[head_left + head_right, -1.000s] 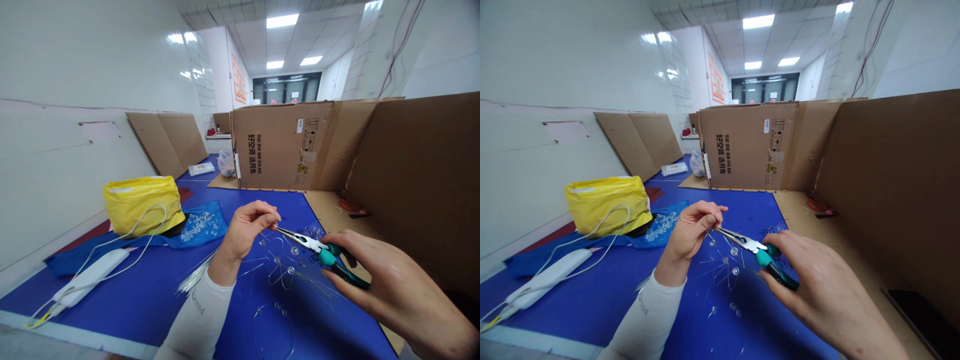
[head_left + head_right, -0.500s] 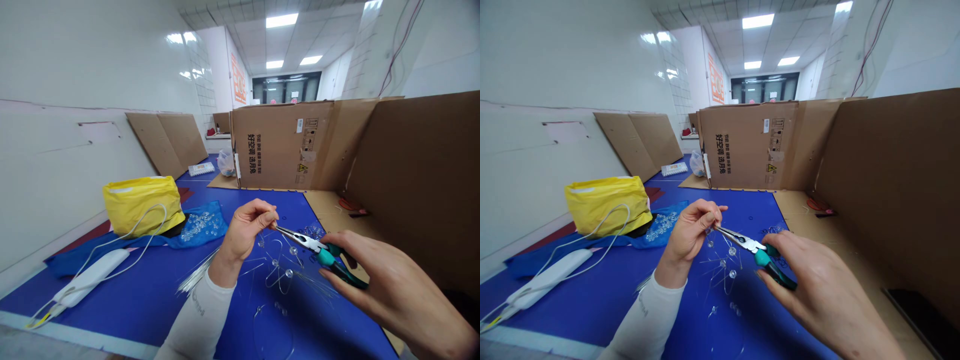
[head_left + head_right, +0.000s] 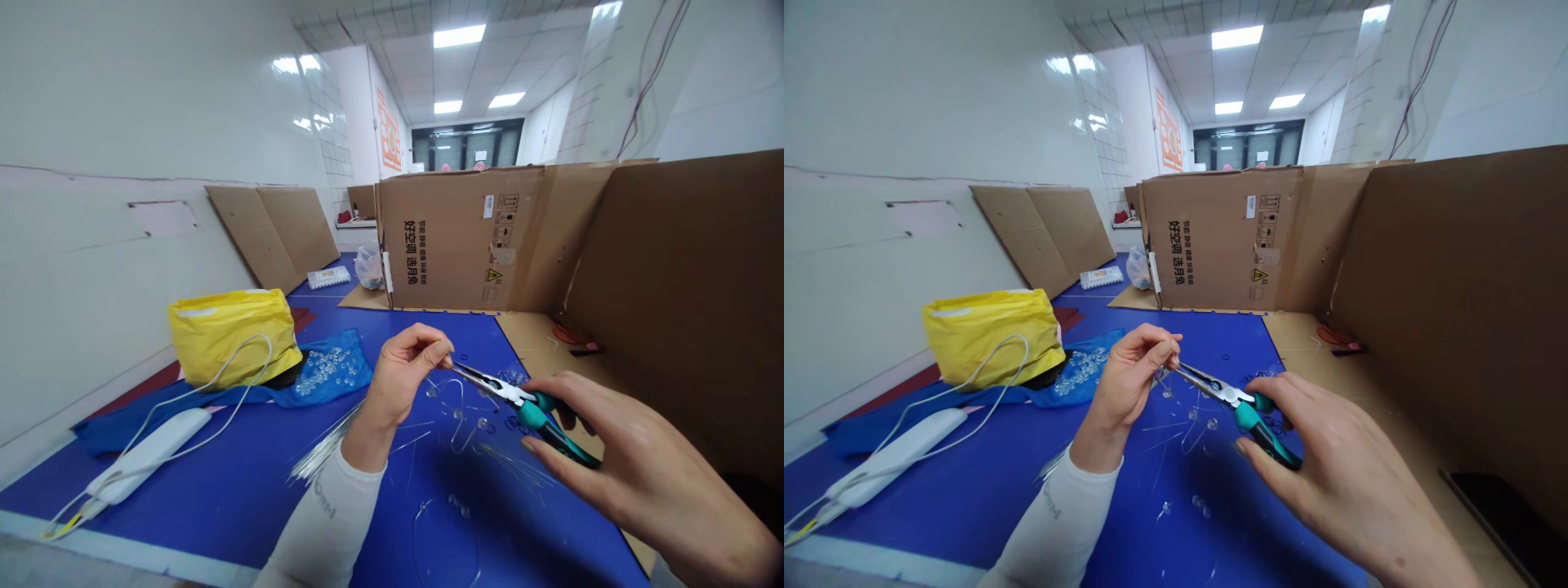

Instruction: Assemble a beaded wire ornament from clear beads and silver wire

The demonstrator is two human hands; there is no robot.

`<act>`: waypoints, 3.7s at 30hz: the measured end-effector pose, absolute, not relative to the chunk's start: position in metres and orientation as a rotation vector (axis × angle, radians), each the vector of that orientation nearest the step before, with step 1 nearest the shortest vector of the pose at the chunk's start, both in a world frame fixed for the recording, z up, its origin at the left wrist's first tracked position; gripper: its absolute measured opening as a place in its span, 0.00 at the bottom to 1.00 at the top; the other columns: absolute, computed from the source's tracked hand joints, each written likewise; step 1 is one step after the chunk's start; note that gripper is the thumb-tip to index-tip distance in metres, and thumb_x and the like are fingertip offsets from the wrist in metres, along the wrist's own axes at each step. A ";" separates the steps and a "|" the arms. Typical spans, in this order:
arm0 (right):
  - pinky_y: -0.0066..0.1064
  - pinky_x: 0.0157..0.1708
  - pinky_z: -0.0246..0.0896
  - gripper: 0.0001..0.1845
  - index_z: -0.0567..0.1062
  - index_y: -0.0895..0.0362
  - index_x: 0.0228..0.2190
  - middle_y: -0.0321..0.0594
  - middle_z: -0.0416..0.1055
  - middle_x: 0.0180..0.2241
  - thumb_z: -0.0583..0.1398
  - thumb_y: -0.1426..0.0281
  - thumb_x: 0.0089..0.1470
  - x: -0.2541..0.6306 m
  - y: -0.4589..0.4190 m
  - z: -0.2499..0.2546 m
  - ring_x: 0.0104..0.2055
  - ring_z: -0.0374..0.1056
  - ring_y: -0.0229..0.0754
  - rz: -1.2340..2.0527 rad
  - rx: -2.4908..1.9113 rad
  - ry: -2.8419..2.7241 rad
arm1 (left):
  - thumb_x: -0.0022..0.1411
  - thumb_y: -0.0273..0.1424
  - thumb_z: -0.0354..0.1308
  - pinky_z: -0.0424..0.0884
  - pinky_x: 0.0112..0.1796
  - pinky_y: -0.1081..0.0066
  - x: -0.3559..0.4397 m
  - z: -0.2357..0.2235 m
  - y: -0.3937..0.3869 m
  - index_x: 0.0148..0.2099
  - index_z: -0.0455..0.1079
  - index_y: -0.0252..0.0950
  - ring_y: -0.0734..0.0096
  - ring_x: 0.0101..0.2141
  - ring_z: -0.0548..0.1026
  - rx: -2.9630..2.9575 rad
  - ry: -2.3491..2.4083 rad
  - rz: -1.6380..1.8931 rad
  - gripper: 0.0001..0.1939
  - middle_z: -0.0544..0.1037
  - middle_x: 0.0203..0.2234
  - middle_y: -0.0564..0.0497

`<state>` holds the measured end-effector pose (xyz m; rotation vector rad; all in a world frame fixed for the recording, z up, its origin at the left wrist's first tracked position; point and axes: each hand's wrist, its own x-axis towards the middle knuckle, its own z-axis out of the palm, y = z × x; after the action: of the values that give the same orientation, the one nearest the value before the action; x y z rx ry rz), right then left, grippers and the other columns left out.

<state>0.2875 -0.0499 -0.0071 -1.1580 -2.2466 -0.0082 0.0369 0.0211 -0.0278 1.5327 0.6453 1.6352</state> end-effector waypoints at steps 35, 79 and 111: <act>0.38 0.30 0.69 0.15 0.72 0.52 0.49 0.41 0.79 0.37 0.60 0.59 0.64 0.285 -0.045 -0.017 0.35 0.77 0.48 -0.142 -1.181 -2.264 | 0.68 0.33 0.65 0.72 0.37 0.69 0.034 -0.025 0.019 0.34 0.78 0.39 0.71 0.30 0.76 1.982 0.801 1.729 0.07 0.80 0.27 0.53; 0.39 0.35 0.66 0.26 0.83 0.58 0.39 0.57 0.81 0.42 0.61 0.48 0.57 0.366 0.104 -0.092 0.44 0.79 0.60 0.286 -2.344 -2.028 | 0.61 0.34 0.64 0.68 0.31 0.71 0.033 -0.024 0.030 0.33 0.76 0.36 0.73 0.26 0.74 1.518 0.992 1.363 0.07 0.76 0.21 0.54; 0.32 0.29 0.63 0.15 0.76 0.54 0.26 0.39 0.77 0.26 0.63 0.57 0.56 0.241 0.028 -0.046 0.28 0.68 0.40 0.856 -1.014 -1.872 | 0.59 0.38 0.66 0.62 0.26 0.74 0.063 -0.038 0.024 0.37 0.70 0.35 0.75 0.26 0.71 1.345 0.883 1.063 0.12 0.74 0.25 0.54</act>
<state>0.2413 0.0280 -0.0462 -1.0137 -1.8723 0.8558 0.0628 0.0239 -0.0376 1.3452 0.8833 1.0635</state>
